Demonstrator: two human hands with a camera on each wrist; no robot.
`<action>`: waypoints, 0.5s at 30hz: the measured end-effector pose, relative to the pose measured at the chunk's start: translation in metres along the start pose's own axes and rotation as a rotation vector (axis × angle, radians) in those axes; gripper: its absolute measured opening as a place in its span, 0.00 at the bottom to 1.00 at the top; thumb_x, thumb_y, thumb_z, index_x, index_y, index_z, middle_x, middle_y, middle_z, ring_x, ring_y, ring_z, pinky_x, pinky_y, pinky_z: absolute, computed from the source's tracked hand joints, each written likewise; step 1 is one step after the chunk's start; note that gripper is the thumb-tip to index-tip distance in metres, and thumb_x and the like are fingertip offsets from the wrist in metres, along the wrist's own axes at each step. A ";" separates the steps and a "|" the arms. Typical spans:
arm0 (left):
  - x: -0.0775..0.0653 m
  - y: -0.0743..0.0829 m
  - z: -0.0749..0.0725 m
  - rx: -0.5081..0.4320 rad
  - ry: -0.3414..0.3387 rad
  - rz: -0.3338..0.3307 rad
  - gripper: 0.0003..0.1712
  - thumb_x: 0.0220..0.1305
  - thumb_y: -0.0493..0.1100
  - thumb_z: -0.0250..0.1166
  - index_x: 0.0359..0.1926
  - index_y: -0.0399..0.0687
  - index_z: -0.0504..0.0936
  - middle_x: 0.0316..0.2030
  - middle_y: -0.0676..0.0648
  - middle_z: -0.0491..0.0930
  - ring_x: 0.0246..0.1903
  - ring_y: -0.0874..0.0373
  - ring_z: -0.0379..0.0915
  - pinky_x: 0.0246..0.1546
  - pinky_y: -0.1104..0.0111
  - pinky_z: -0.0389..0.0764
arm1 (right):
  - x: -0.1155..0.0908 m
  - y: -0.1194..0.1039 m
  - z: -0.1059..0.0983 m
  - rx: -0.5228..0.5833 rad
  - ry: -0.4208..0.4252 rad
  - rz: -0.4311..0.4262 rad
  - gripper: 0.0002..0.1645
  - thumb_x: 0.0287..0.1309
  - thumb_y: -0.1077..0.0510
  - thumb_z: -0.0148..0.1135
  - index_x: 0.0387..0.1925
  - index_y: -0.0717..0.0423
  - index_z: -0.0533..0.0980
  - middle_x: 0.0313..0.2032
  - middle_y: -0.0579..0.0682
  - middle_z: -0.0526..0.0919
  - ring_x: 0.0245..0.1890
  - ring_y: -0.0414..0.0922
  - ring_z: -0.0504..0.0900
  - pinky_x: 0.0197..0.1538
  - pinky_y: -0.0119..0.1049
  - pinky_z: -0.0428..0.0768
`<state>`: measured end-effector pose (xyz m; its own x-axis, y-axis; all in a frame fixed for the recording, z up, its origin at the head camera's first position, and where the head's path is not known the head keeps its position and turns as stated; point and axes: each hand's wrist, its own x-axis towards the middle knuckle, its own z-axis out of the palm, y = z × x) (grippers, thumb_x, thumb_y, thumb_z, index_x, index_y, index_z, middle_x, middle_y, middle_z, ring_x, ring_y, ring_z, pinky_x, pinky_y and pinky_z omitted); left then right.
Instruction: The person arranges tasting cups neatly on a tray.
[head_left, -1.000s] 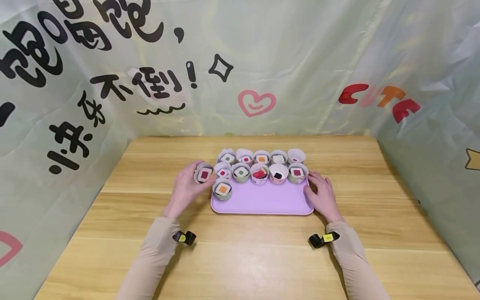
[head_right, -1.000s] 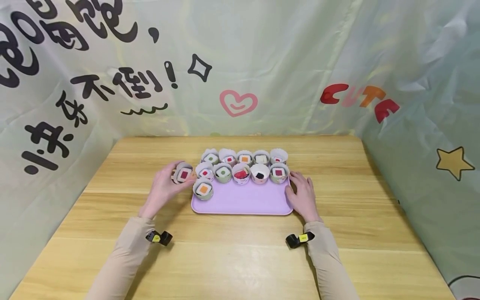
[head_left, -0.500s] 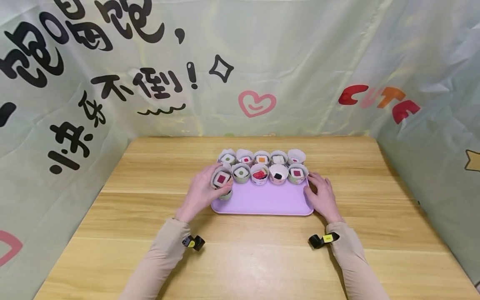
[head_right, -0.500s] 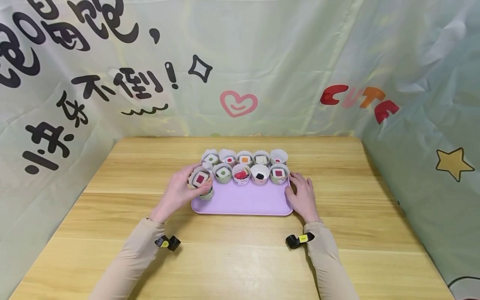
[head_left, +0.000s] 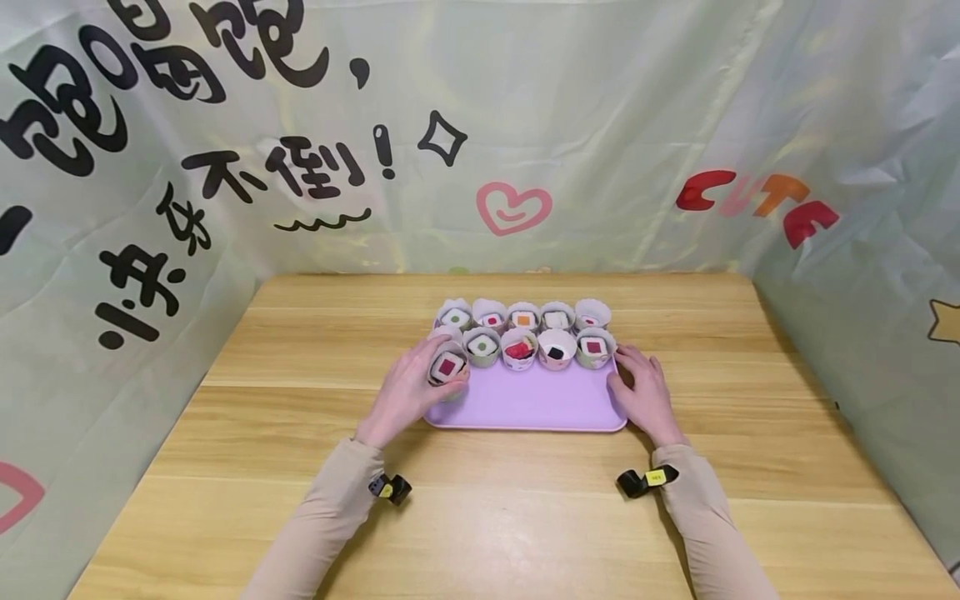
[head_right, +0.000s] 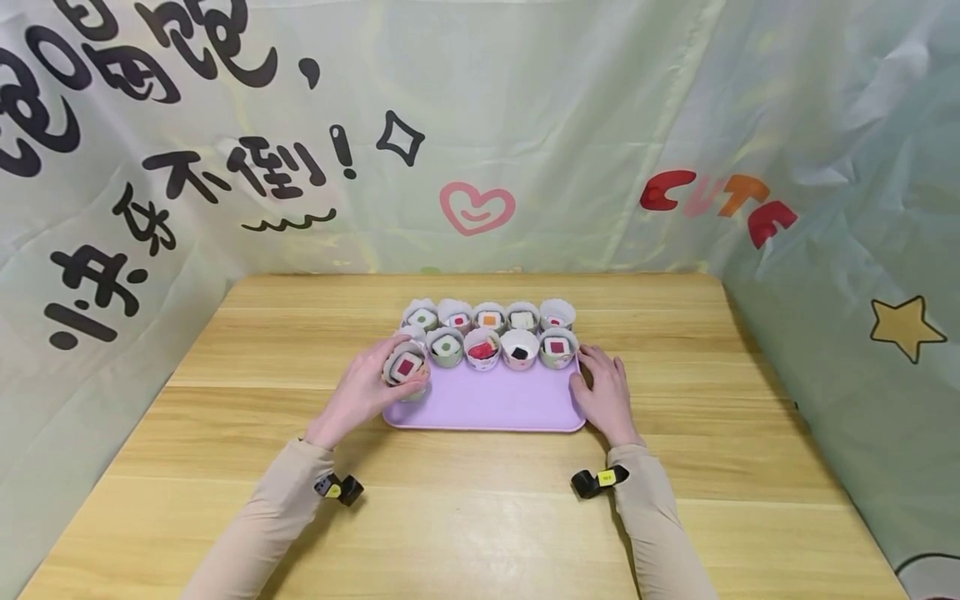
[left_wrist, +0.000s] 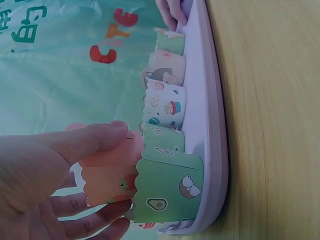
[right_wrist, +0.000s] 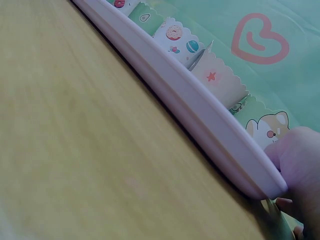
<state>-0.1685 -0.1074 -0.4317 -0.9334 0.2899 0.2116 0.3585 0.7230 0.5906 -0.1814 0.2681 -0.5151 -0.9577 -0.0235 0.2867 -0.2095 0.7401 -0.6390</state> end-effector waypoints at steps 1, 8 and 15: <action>0.000 0.000 0.000 -0.003 -0.001 -0.001 0.45 0.56 0.50 0.76 0.71 0.43 0.68 0.65 0.35 0.75 0.63 0.36 0.73 0.64 0.40 0.73 | 0.000 0.000 0.000 0.001 -0.001 -0.001 0.28 0.64 0.62 0.54 0.61 0.77 0.71 0.66 0.74 0.71 0.72 0.68 0.63 0.77 0.68 0.46; -0.001 -0.001 0.002 -0.037 -0.017 0.017 0.45 0.56 0.50 0.76 0.71 0.42 0.68 0.65 0.37 0.76 0.63 0.37 0.73 0.63 0.42 0.75 | -0.001 0.000 0.000 0.001 -0.004 -0.002 0.27 0.63 0.63 0.55 0.60 0.78 0.72 0.65 0.74 0.71 0.72 0.69 0.62 0.76 0.69 0.46; -0.001 0.000 0.003 -0.079 -0.037 0.043 0.45 0.57 0.49 0.76 0.72 0.43 0.68 0.65 0.38 0.76 0.62 0.41 0.75 0.59 0.48 0.80 | 0.000 -0.001 0.000 0.004 -0.005 0.001 0.27 0.64 0.64 0.55 0.61 0.77 0.71 0.66 0.74 0.70 0.72 0.68 0.62 0.76 0.69 0.46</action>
<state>-0.1678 -0.1059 -0.4343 -0.9154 0.3432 0.2102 0.3941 0.6583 0.6413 -0.1815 0.2673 -0.5145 -0.9589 -0.0268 0.2824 -0.2097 0.7374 -0.6421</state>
